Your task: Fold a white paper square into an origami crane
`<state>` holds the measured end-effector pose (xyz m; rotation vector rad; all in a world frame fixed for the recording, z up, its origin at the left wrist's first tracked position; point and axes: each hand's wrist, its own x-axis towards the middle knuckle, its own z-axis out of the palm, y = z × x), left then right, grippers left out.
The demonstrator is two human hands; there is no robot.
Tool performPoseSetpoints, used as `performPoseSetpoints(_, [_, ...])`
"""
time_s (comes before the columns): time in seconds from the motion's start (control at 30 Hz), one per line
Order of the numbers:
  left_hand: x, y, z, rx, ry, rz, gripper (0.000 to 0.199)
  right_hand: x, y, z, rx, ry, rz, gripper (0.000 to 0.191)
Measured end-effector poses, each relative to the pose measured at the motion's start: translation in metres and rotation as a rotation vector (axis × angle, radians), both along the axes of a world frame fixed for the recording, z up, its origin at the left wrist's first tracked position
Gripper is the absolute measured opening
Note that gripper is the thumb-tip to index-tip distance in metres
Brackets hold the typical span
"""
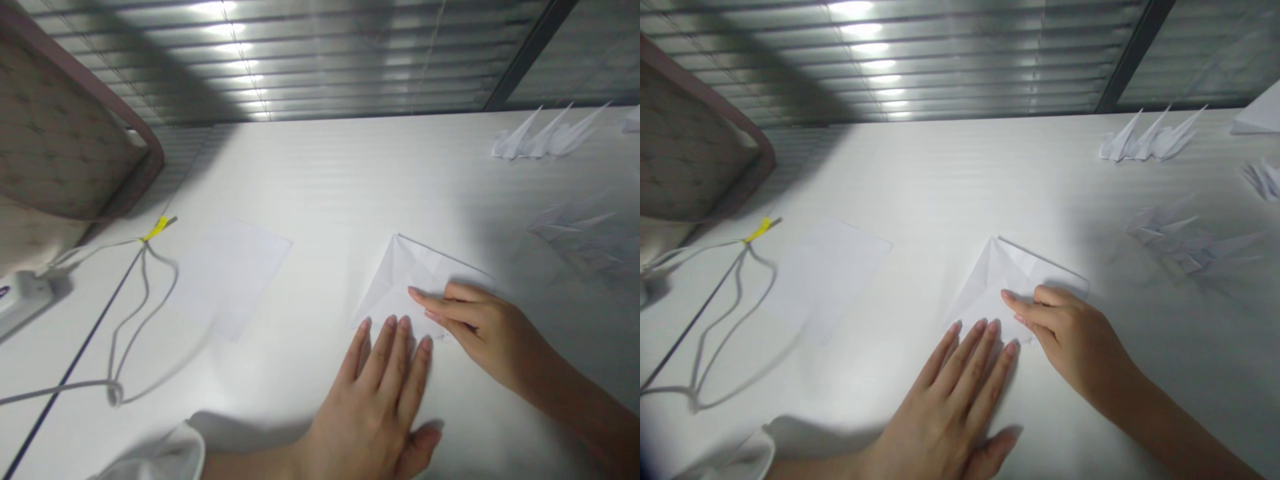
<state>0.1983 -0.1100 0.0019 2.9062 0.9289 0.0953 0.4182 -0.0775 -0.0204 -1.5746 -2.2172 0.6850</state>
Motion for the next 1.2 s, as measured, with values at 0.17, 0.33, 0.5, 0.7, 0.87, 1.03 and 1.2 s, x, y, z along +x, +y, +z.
performPoseSetpoints(0.17, [0.001,-0.001,0.001,0.0,0.019,0.007,0.059,0.0,0.001,0.0,-0.017,0.025,-0.007,0.037])
performPoseSetpoints(0.33, [0.0,0.0,-0.001,0.021,0.011,0.063,0.069,-0.001,0.0,0.001,-0.028,0.035,-0.022,0.036])
performPoseSetpoints(0.5, [-0.008,0.003,-0.005,0.161,0.008,0.082,0.083,-0.003,0.001,0.003,-0.052,0.058,-0.033,0.036])
performPoseSetpoints(0.7, [-0.013,0.007,-0.007,0.247,-0.014,0.03,0.084,-0.007,0.003,0.007,-0.035,0.097,-0.037,0.036])
performPoseSetpoints(0.87, [-0.012,0.009,-0.007,0.271,-0.016,0.037,0.083,-0.008,0.003,0.008,-0.025,0.096,-0.051,0.035])
performPoseSetpoints(1.03, [-0.012,0.009,-0.006,0.258,-0.015,0.041,0.083,-0.008,0.003,0.008,-0.006,0.101,-0.036,0.034])
performPoseSetpoints(1.2, [-0.012,0.011,-0.006,0.247,-0.046,0.032,0.08,-0.007,0.003,0.009,-0.011,0.105,-0.027,0.034])
